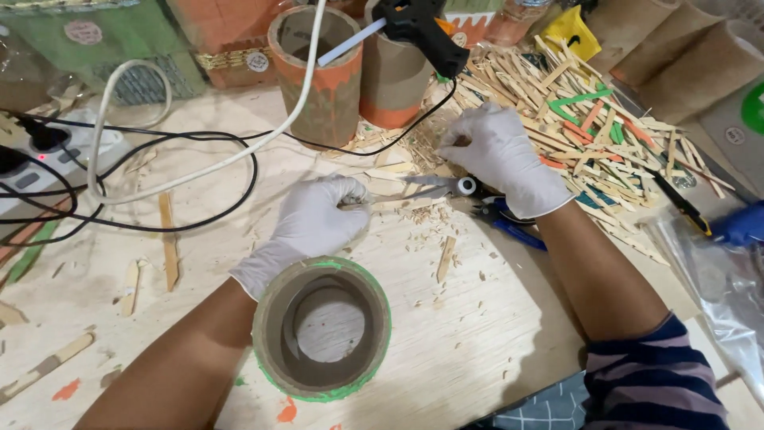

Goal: Assembling a decorative container by gluing bamboo strips onto a cylindrical base using a hot glue gun and pliers.

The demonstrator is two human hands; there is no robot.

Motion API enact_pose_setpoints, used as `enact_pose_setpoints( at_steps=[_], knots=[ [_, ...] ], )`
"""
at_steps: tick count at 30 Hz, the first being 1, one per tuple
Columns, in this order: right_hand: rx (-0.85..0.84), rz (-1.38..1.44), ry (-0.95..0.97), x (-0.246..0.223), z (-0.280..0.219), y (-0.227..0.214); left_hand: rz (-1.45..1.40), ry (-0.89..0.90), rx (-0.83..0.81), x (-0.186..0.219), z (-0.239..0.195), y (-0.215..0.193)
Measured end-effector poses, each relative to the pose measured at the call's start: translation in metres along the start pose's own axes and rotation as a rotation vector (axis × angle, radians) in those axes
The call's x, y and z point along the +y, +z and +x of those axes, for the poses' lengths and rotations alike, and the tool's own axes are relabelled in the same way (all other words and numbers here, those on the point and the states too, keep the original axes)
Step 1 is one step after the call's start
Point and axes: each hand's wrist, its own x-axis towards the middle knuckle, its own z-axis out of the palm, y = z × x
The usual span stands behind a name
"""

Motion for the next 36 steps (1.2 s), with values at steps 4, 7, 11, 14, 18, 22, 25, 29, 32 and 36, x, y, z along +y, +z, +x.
enact_pose_setpoints(
  at_steps=[4,7,11,14,18,22,25,29,32,36],
  knots=[
    [0.126,-0.085,-0.077,-0.035,0.015,-0.010,0.041,0.014,0.003,-0.008,0.003,0.006],
    [0.255,0.204,-0.330,-0.053,0.029,0.008,-0.032,0.009,-0.002,-0.018,0.002,0.012],
    [0.277,0.158,-0.443,-0.052,0.047,0.024,0.021,0.040,-0.088,-0.018,-0.002,0.007],
    [0.271,0.183,-0.391,-0.023,0.049,0.047,0.006,0.049,-0.106,-0.015,-0.002,0.002],
    [0.144,0.427,-0.186,-0.042,0.030,0.019,-0.021,0.075,-0.109,-0.014,-0.003,0.000],
    [0.167,0.332,-0.216,-0.057,0.012,-0.019,-0.057,0.097,-0.095,-0.008,-0.003,-0.002],
    [0.129,0.181,-0.108,-0.055,0.002,-0.041,-0.031,0.131,-0.121,-0.007,-0.002,-0.004],
    [-0.110,0.090,0.454,-0.026,0.002,-0.039,-0.069,0.128,-0.164,0.005,-0.009,-0.014],
    [-0.209,0.175,0.624,-0.027,0.006,-0.049,-0.064,0.133,-0.159,0.003,-0.008,-0.012],
    [-0.279,0.108,0.593,-0.029,0.004,-0.049,-0.080,0.152,-0.151,-0.005,-0.005,-0.006]
  ],
)
